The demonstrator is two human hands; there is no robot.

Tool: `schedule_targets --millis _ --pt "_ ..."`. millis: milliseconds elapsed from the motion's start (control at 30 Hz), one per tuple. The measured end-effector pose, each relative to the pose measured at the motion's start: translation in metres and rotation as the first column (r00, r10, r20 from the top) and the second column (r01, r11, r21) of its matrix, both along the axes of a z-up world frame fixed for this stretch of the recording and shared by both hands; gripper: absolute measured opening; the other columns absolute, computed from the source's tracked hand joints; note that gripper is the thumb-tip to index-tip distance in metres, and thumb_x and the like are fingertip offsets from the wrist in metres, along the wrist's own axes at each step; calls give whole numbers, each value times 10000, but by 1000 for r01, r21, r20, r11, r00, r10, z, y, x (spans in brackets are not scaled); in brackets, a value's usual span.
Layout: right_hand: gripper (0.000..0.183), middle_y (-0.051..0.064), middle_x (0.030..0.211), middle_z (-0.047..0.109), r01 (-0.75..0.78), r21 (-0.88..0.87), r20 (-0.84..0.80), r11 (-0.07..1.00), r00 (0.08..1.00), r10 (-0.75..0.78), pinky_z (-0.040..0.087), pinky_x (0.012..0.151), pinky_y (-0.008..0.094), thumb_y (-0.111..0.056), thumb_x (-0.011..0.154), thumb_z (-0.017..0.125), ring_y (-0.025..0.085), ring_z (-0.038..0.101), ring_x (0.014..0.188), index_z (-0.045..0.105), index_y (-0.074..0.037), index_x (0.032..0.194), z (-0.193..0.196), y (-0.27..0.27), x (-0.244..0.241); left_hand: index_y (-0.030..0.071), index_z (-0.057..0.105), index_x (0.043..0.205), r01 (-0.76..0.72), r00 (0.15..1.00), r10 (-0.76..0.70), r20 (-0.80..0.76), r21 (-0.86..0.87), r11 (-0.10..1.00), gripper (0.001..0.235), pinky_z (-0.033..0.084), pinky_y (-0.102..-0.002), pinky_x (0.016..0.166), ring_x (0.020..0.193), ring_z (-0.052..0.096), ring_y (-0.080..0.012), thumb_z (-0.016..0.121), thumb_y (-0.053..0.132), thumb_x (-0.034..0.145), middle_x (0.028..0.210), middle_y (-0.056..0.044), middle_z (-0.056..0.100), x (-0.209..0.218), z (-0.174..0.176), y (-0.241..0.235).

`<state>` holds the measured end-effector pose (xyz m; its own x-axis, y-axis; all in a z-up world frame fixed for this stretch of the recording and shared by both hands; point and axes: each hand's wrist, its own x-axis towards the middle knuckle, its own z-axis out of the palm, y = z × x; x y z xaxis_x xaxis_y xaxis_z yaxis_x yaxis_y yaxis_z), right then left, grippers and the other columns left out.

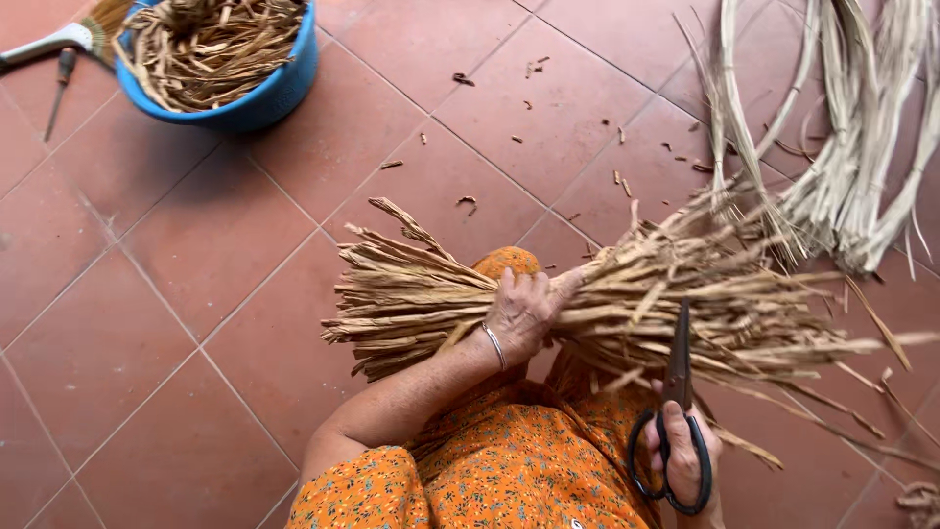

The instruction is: The person sits on a tiled floor and uses shears to trim the ends of a bundle of dried plant stalks. They repeatedly cut protruding stalks, shake the bundle to align the ends, and place the trimmed bundle on the floor.

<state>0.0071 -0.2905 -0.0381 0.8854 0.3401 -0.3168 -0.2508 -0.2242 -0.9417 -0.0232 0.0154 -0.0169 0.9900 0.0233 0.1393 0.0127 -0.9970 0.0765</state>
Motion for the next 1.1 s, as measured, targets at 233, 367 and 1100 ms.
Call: schedule_targets --millis 233,367,1100 --pt "565 -7 659 570 55 143 114 988 991 -71 361 431 189 -371 1002 572 36 431 468 579 21 1408 27 -9 -18 153 514 1437 49 998 -59 -28 -270 962 794 573 -469 728 811 702 -315 768 84 688 876 -107 700 30 5 45" --pt "588 3 714 583 141 263 214 954 956 -200 371 466 177 -369 1014 586 32 451 518 551 52 1423 42 -22 -31 289 544 1480 -219 973 141 -185 -524 823 793 610 -387 860 866 752 -242 749 103 736 1008 -81 765 39 23 84" --pt "534 31 719 549 626 213 176 750 731 -659 389 466 208 -391 1107 533 74 463 526 535 61 1391 30 -128 -32 14 668 1344 131 947 279 158 -985 115 412 611 -321 923 1035 708 -166 808 82 962 1228 -79 733 78 79 179"
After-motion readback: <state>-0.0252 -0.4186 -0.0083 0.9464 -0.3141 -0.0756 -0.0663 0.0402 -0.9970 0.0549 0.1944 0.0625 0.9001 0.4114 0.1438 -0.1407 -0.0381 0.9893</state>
